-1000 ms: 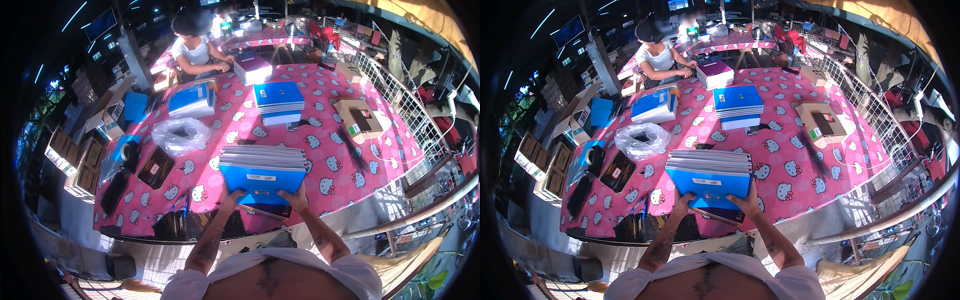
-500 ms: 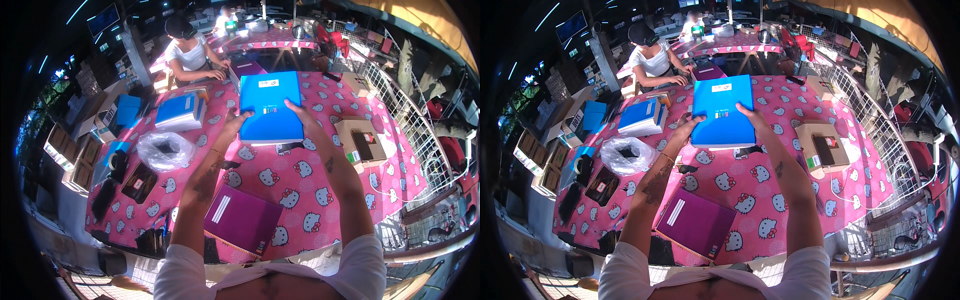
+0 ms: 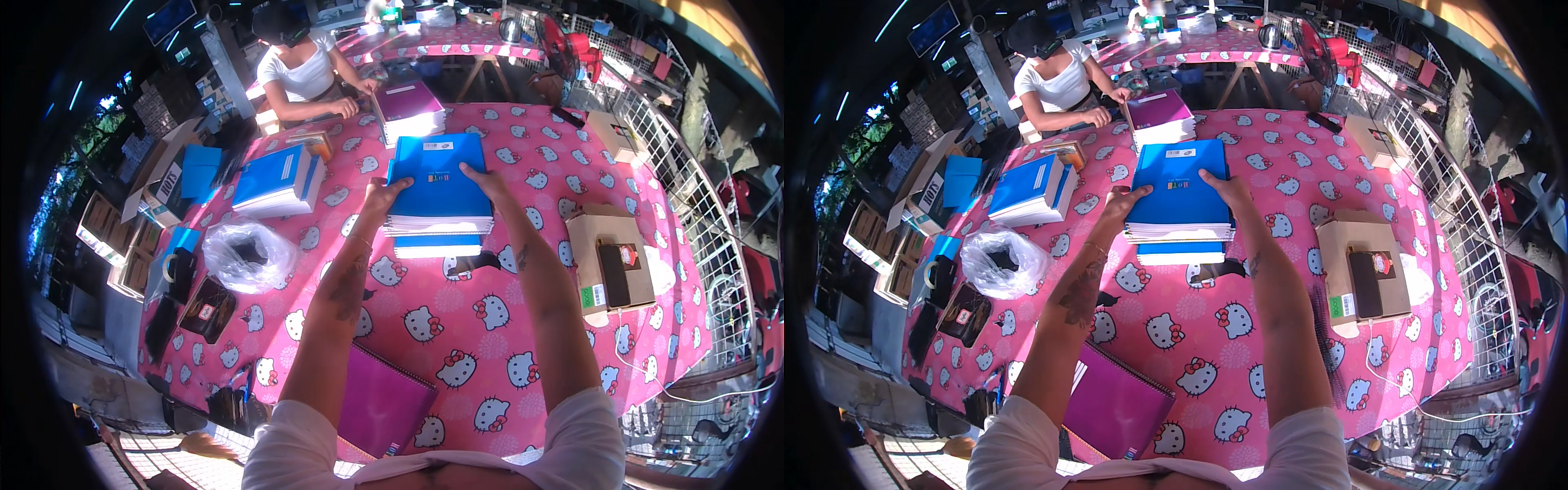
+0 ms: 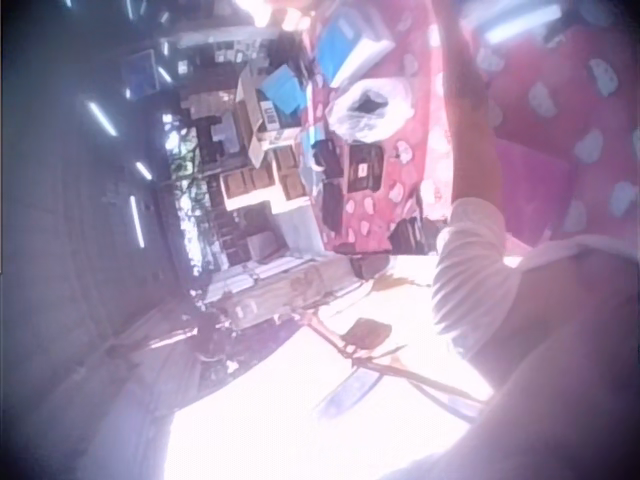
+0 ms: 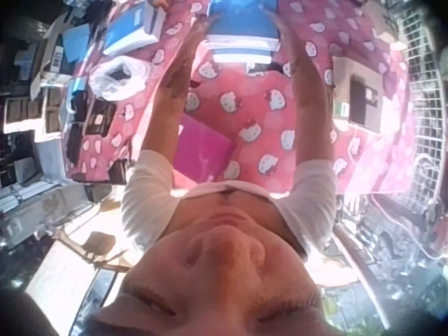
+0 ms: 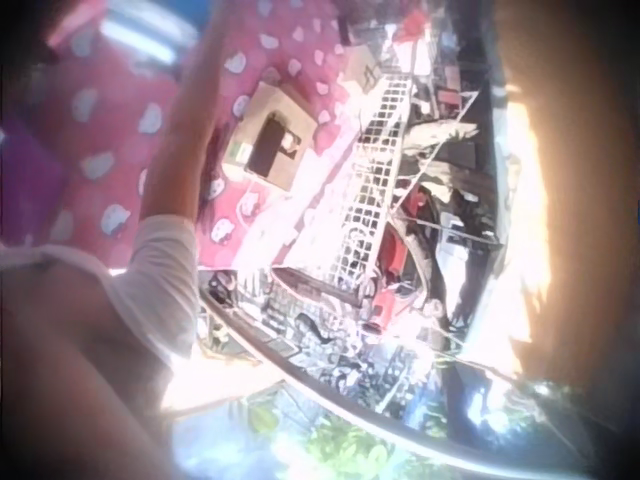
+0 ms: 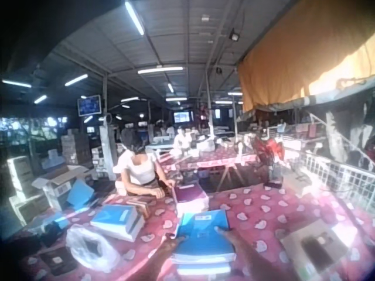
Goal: The person organizes stacks of notebooks by color on a table and then places several notebooks into a cardboard box.
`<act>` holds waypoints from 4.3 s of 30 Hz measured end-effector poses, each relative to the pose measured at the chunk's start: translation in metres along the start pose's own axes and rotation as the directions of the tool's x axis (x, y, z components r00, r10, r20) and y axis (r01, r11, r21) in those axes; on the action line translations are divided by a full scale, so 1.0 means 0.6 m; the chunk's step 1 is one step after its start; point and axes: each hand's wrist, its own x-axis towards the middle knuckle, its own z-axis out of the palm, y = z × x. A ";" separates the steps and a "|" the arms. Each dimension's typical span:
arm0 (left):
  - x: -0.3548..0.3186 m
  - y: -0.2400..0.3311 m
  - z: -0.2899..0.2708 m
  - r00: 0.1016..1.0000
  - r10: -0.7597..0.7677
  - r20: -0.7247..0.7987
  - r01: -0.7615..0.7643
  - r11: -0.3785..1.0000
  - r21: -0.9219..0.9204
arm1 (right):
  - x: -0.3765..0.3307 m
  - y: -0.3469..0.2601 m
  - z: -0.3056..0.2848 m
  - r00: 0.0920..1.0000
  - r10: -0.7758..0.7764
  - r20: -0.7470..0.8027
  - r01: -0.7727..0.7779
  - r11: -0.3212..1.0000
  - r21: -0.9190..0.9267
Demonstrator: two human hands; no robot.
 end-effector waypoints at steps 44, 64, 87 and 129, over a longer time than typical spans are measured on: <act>-0.769 -0.049 -0.453 0.799 0.538 0.268 -0.468 0.837 -0.282 | -0.789 0.051 0.286 0.925 -0.295 0.240 -0.040 0.551 0.834; -0.761 0.077 -0.452 0.711 0.601 0.365 -0.688 0.702 0.185 | -0.836 0.064 0.303 0.911 -0.411 -0.019 0.378 0.818 0.433; -0.712 0.296 -0.308 0.542 0.362 0.759 -0.814 -0.001 0.581 | -0.764 -0.040 0.170 0.849 -0.516 -0.115 0.526 0.846 0.086; -0.774 -0.205 -0.570 0.948 0.279 -0.152 -0.111 0.739 0.665 | -0.598 0.179 0.383 0.995 0.094 0.045 -0.103 0.940 0.325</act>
